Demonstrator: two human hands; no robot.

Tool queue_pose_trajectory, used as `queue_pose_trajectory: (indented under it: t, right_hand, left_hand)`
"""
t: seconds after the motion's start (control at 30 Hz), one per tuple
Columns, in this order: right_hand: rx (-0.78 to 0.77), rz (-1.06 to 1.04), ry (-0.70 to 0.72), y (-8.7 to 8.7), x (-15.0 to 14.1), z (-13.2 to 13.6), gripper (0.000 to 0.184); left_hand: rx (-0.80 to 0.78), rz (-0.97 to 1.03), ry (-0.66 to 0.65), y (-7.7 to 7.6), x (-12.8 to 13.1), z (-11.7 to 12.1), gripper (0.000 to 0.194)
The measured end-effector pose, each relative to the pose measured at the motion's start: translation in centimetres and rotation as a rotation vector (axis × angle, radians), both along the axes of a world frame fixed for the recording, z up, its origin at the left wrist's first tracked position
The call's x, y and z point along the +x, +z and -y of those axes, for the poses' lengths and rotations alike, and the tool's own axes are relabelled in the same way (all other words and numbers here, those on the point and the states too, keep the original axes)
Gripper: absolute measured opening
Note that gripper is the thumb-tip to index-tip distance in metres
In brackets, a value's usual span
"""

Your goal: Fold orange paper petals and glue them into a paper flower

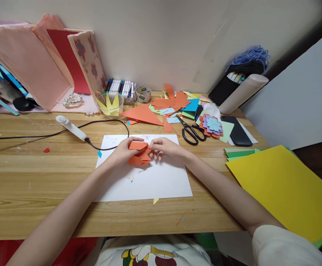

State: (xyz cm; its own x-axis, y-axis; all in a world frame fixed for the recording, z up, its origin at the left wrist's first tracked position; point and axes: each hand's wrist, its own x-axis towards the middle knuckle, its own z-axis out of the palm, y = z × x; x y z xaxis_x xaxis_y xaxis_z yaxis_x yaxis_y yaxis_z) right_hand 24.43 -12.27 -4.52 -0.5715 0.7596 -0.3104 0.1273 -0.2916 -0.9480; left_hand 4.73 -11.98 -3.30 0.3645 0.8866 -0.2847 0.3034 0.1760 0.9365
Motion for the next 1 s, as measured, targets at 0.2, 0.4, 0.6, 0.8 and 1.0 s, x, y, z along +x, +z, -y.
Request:
queue_pose_trajectory:
  t: [0.2,0.4,0.6,0.8,1.0]
  right_hand:
    - [0.027,0.001,0.015,0.0,0.2,0.0,0.023]
    - [0.054,-0.011,-0.054,-0.1,0.0,0.1,0.023]
    - [0.024,-0.085,-0.045,-0.6,0.4,-0.2,0.027]
    - [-0.068,-0.129,0.061,-0.7,1.2,-0.7,0.03]
    - [-0.092,-0.07,0.079,-0.5,1.2,-0.7,0.031]
  left_hand:
    - [-0.153,0.146,0.02,-0.5,0.1,-0.1,0.036]
    - [-0.07,0.022,0.034,-0.5,0.0,-0.1,0.042]
    - [-0.037,0.05,-0.037,-0.4,-0.2,-0.2,0.037]
    - [-0.078,0.054,-0.055,-0.7,-0.4,-0.4,0.035]
    - [-0.027,-0.012,-0.044,-0.3,-0.1,-0.3,0.033]
